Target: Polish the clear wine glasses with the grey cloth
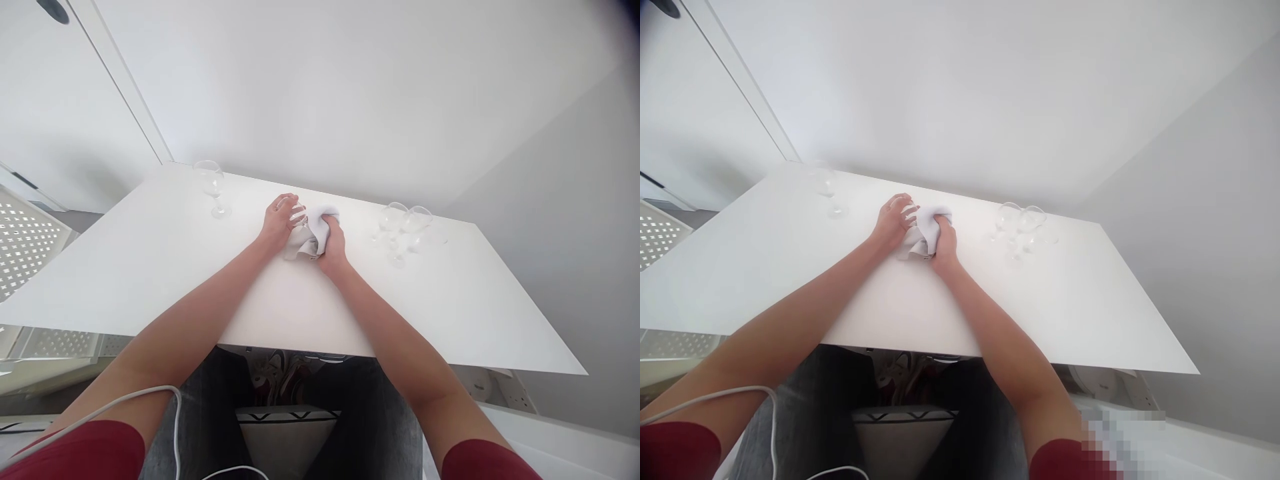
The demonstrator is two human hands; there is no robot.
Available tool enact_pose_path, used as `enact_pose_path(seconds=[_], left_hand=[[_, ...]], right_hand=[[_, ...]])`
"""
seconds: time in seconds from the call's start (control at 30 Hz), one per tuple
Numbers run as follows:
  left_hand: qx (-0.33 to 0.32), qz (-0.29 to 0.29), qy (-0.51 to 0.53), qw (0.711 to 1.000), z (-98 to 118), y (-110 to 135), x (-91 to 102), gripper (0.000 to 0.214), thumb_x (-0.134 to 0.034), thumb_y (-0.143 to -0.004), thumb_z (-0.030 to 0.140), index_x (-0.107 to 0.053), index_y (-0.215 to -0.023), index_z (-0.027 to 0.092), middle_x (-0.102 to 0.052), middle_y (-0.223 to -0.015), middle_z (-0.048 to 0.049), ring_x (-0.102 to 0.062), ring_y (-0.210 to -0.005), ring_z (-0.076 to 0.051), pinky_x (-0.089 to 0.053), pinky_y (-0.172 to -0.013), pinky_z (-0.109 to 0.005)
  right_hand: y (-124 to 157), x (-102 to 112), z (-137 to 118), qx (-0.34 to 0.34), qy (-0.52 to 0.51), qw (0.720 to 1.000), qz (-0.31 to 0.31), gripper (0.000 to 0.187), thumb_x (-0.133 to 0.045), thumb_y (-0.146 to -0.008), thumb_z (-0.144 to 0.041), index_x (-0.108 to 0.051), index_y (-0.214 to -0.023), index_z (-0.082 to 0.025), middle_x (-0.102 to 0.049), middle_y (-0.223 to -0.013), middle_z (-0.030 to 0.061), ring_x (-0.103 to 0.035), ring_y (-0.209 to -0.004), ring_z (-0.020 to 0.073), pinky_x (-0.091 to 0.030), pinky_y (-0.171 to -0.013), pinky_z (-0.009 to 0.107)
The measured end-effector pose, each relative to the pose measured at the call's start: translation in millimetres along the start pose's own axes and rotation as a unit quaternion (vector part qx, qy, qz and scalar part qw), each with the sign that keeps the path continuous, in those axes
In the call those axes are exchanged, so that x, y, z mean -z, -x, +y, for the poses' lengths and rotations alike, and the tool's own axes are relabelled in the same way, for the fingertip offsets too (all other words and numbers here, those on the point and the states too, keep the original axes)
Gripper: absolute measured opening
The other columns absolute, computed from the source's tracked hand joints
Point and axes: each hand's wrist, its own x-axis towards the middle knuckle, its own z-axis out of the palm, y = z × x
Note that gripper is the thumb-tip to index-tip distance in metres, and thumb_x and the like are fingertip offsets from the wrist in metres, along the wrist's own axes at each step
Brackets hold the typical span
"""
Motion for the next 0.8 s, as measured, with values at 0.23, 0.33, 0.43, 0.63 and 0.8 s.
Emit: enact_pose_path(seconds=[0.23, 0.33, 0.43, 0.63, 0.8], left_hand=[[0.009, -0.059, -0.051, 0.997, -3.8, 2.5, -2.2, 0.026, -0.084, -0.088, 0.041, -0.065, -0.094, 0.023, -0.064, -0.089, -0.0021, -0.068, -0.084, -0.017, -0.051, -0.068, -0.028], [0.005, -0.115, -0.037, 0.993, -0.2, 6.5, -2.9, 0.031, -0.088, -0.085, 0.042, -0.064, -0.093, 0.023, -0.062, -0.089, -0.0001, -0.067, -0.085, -0.015, -0.049, -0.066, -0.025], [0.004, -0.133, -0.015, 0.991, 4.7, 8.8, -2.4, 0.036, -0.092, -0.08, 0.042, -0.063, -0.092, 0.024, -0.061, -0.092, 0.0002, -0.069, -0.094, -0.016, -0.053, -0.072, -0.024], [-0.018, -0.076, -0.004, 0.997, 3.0, 5.8, -3.0, 0.041, -0.097, -0.076, 0.046, -0.064, -0.089, 0.024, -0.061, -0.095, -0.0018, -0.07, -0.099, -0.019, -0.057, -0.081, -0.029], [-0.016, -0.012, -0.034, 0.999, -3.9, 0.9, -2.0, 0.036, -0.093, -0.081, 0.046, -0.067, -0.092, 0.023, -0.065, -0.097, -0.0041, -0.07, -0.094, -0.019, -0.055, -0.077, -0.03]], right_hand=[[20.2, 4.1, -3.8, 0.316, 0.234, 0.919, 0.031, 0.025, -0.062, -0.094, -0.035, -0.047, -0.081, -0.019, -0.046, -0.077, -0.0014, -0.039, -0.073, 0.0106, -0.038, -0.069, 0.024], [17.4, 7.4, -8.6, 0.241, 0.17, 0.954, 0.042, 0.027, -0.064, -0.091, -0.038, -0.048, -0.079, -0.019, -0.047, -0.076, -0.0003, -0.043, -0.072, 0.0112, -0.039, -0.065, 0.024], [9.3, 6.0, -10.6, 0.093, 0.031, 0.994, 0.046, 0.028, -0.067, -0.085, -0.044, -0.054, -0.087, -0.019, -0.055, -0.08, 0.0013, -0.054, -0.073, 0.0131, -0.045, -0.062, 0.024], [3.7, -2.0, -3.5, -0.024, -0.066, 0.997, -0.023, 0.03, -0.065, -0.084, -0.046, -0.057, -0.094, -0.019, -0.062, -0.087, 0.0035, -0.058, -0.073, 0.0138, -0.05, -0.061, 0.026], [15.1, -2.8, 2.9, 0.195, 0.13, 0.97, 0.064, 0.023, -0.062, -0.092, -0.04, -0.052, -0.089, -0.02, -0.051, -0.083, 0.0004, -0.047, -0.076, 0.0118, -0.044, -0.067, 0.023]])
